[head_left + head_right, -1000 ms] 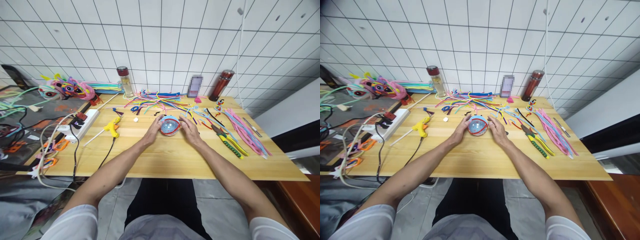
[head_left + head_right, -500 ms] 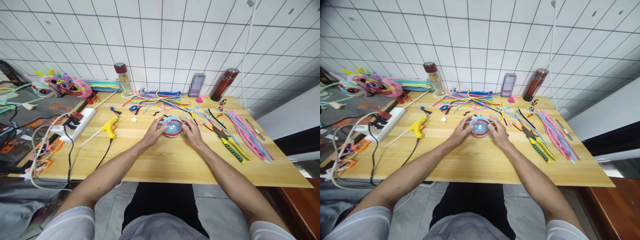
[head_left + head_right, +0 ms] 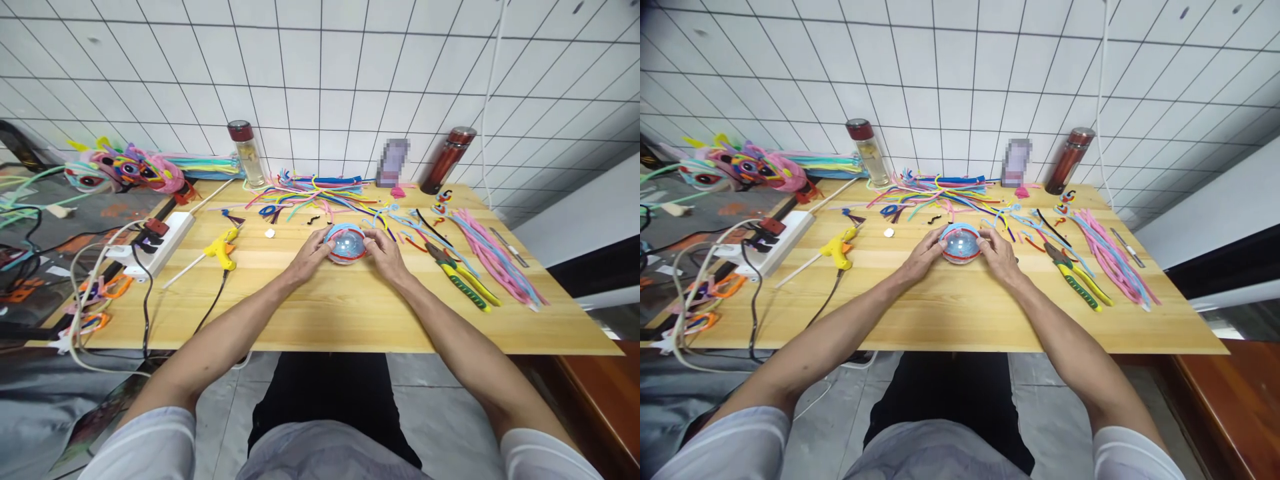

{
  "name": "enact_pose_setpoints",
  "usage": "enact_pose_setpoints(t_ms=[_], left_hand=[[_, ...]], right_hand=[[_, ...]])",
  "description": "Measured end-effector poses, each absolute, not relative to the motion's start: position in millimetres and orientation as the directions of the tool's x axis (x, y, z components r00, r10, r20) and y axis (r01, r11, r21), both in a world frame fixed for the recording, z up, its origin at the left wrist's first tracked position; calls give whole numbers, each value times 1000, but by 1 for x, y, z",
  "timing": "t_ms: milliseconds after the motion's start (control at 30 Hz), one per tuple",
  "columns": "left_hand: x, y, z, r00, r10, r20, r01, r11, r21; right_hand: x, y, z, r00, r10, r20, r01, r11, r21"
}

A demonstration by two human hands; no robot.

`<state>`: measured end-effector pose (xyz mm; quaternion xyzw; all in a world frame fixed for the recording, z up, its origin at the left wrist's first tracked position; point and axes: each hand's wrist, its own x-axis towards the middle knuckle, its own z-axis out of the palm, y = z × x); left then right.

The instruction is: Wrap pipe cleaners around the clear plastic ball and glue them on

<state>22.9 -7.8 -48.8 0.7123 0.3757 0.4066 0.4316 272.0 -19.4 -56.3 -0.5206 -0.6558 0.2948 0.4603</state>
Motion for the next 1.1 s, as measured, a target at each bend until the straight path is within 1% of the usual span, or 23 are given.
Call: enact_pose_setpoints(t_ms=[267,567,733,900,1000,1100], left_hand=[[25,-9,-54,426,869,253,141,-340,930],[31,-7,-61,407,846,344,189,-447,874],[33,-6,-57,414,833,368,161,-464,871],[31,-10,-53,374,861,345,207,-440,874],[28,-12,-50,344,879,330,236,-421,876],[27,-14,-49,355,873,335,237,-430,871]], right_hand=[[270,-21,-51,-33,953,301,448,283,-848],[270,-24,-41,-9,919,395,492,348,-798],[267,-21,-15,-4,929,370,502,322,-803],[266,-13,16,-25,924,383,596,321,-736],[260,-8,16,-7,932,363,578,300,-759],[251,-3,7,2,930,368,530,311,-789]])
